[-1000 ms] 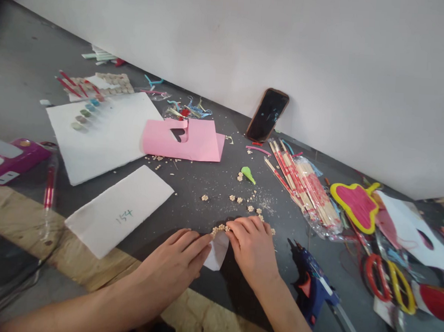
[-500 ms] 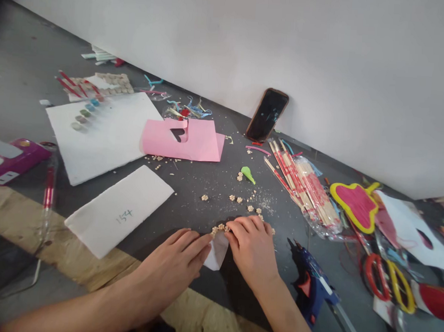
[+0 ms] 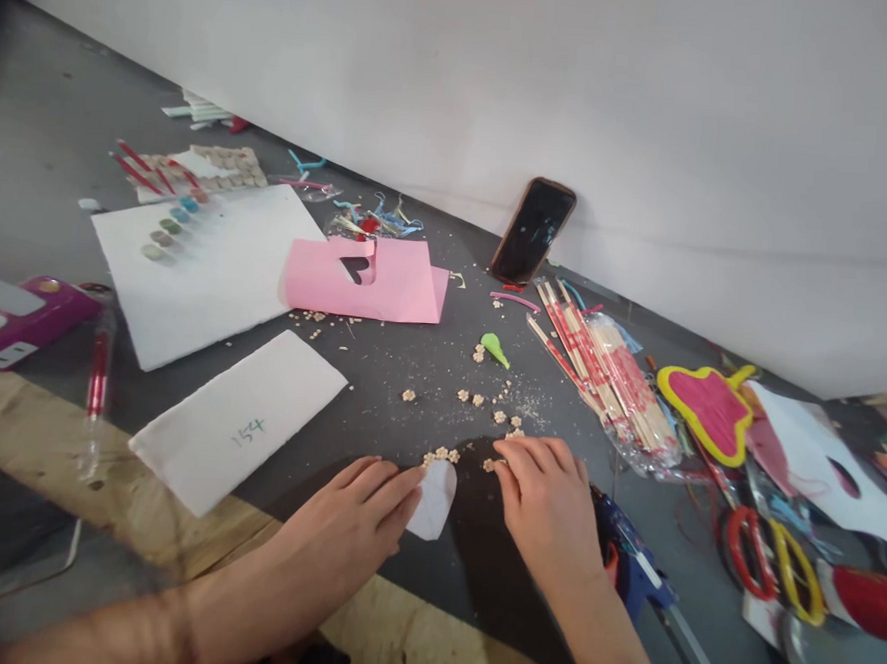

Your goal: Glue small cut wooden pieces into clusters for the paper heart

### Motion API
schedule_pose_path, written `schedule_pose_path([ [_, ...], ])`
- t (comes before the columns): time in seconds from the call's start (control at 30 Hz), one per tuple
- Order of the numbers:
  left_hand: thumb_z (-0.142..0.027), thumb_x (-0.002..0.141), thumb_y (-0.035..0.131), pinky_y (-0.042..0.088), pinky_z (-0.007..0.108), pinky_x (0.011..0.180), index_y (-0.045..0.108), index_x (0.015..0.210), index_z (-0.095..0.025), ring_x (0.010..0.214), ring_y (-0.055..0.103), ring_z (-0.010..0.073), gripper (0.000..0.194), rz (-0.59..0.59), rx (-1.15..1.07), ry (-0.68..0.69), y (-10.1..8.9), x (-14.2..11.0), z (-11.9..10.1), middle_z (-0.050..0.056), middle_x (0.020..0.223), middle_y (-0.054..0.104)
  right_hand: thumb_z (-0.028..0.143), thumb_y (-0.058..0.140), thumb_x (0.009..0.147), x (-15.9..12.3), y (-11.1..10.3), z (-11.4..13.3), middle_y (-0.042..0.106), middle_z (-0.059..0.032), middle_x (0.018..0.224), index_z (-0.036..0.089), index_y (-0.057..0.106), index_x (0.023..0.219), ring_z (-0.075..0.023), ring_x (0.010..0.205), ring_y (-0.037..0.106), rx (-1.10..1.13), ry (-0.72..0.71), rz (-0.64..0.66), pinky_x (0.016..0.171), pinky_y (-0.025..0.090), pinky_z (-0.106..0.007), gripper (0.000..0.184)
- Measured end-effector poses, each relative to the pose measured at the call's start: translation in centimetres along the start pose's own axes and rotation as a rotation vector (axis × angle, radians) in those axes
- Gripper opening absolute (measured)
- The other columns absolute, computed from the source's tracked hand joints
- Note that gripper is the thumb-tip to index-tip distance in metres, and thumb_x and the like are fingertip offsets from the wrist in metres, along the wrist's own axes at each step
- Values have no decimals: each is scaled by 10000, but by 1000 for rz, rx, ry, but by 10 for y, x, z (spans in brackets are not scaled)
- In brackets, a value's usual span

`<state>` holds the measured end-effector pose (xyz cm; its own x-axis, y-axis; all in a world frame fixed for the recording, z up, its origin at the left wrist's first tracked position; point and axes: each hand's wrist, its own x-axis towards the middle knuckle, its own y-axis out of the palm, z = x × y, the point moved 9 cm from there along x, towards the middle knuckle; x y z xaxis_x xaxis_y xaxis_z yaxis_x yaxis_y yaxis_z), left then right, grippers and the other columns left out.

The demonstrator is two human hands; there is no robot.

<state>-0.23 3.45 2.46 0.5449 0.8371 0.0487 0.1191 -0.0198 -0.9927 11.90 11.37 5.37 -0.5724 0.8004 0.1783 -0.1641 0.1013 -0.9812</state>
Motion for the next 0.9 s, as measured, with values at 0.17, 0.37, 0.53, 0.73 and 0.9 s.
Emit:
schedule_pose_path([
  [0.17,-217,906,500,435,379,864,587,1154,-105,974,536,233,286,0,0,12,0,-1,-1,83,1261,562,266,549,876,-4,6,-1,680,-73,1007,229,693,961,-251,942,536,-23,-4,21,786,420,-380,171],
  [0.37,-220,906,502,423,386,875,569,1177,-122,974,534,224,296,4,2,-3,4,-1,-1,89,1275,546,253,552,883,-1,7,13,690,-65,976,221,697,915,-237,953,541,15,-12,2,818,405,-378,151],
  [0.53,-207,907,502,433,374,850,554,1194,-129,960,542,213,302,25,-5,1,4,0,-1,94,1285,538,276,557,886,2,12,27,703,-53,959,229,696,904,-234,963,558,44,-20,10,803,394,-368,148],
  [0.73,-225,905,513,439,376,842,570,1167,-122,948,544,216,287,20,-2,0,2,0,0,86,1279,546,284,554,893,4,13,29,707,-50,957,224,688,895,-242,951,551,65,-10,20,791,386,-371,147],
  [0.9,-217,906,509,436,376,859,578,1164,-132,955,541,220,281,-3,-8,-13,2,0,-1,66,1270,557,281,566,888,4,16,28,708,-48,960,225,683,901,-242,957,546,83,-7,31,815,384,-376,130],
])
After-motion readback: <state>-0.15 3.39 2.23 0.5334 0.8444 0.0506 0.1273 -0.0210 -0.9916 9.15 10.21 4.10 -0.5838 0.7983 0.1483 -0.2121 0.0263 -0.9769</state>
